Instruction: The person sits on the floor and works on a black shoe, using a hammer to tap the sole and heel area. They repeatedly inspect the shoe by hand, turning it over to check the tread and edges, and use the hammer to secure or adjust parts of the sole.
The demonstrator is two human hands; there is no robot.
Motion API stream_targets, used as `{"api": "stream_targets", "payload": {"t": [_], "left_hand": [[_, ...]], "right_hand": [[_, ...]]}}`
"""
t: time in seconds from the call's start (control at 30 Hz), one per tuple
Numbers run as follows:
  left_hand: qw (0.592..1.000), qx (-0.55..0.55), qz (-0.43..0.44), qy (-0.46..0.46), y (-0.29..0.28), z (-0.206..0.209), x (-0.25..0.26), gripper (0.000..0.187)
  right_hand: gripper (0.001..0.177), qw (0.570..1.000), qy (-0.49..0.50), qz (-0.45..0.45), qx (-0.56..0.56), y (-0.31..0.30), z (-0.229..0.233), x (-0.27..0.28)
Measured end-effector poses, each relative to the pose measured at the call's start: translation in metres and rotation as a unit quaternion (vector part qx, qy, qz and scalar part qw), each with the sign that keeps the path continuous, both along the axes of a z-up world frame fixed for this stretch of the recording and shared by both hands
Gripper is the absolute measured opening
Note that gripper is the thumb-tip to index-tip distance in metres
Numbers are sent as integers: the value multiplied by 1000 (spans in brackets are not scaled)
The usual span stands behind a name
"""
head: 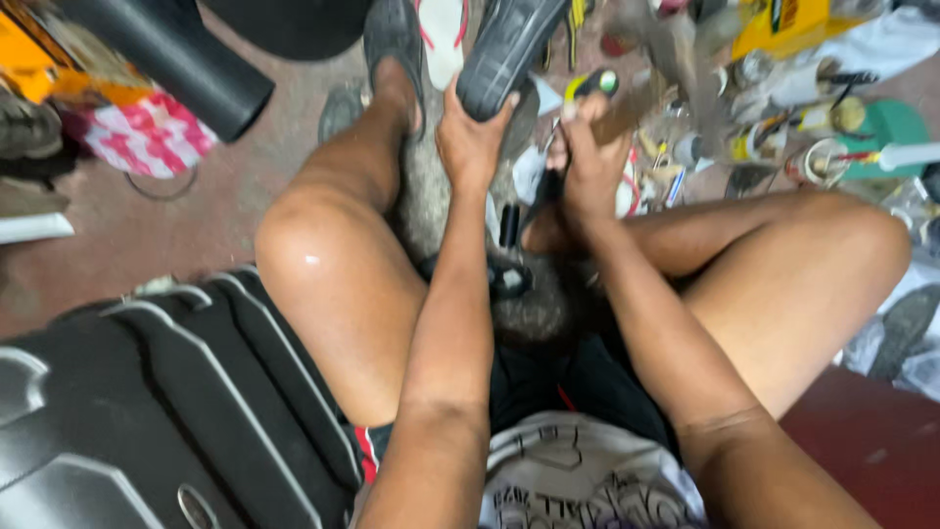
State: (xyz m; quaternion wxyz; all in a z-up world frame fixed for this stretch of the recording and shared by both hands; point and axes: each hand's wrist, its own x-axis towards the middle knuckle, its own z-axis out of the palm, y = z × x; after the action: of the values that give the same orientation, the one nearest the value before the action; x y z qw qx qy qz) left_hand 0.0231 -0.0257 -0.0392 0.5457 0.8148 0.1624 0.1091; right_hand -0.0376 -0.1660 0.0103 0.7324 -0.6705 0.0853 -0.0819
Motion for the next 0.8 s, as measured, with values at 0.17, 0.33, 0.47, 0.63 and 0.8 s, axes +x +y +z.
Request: {"api": "stream_targets", "payload": {"t": [0.17,0.33,0.47,0.63,0.8], "left_hand": [[997,-64,20,-36,8,4,3,81],[1000,6,23,6,4,-8,3,76],[999,-30,23,-5,1,-8,12,66],[926,-333,-140,-109,10,-21,11,93],[838,-532,-122,-22,9,-25,8,89]], "right_hand": [[16,982,159,78,-73,4,-14,7],[19,998,-26,45,33,0,-30,-11],[16,968,188,153,-69,4,-55,9],[22,984,167,41,-56,-8,-21,-7],[24,984,68,52,-158,-1,57,-8]]}}
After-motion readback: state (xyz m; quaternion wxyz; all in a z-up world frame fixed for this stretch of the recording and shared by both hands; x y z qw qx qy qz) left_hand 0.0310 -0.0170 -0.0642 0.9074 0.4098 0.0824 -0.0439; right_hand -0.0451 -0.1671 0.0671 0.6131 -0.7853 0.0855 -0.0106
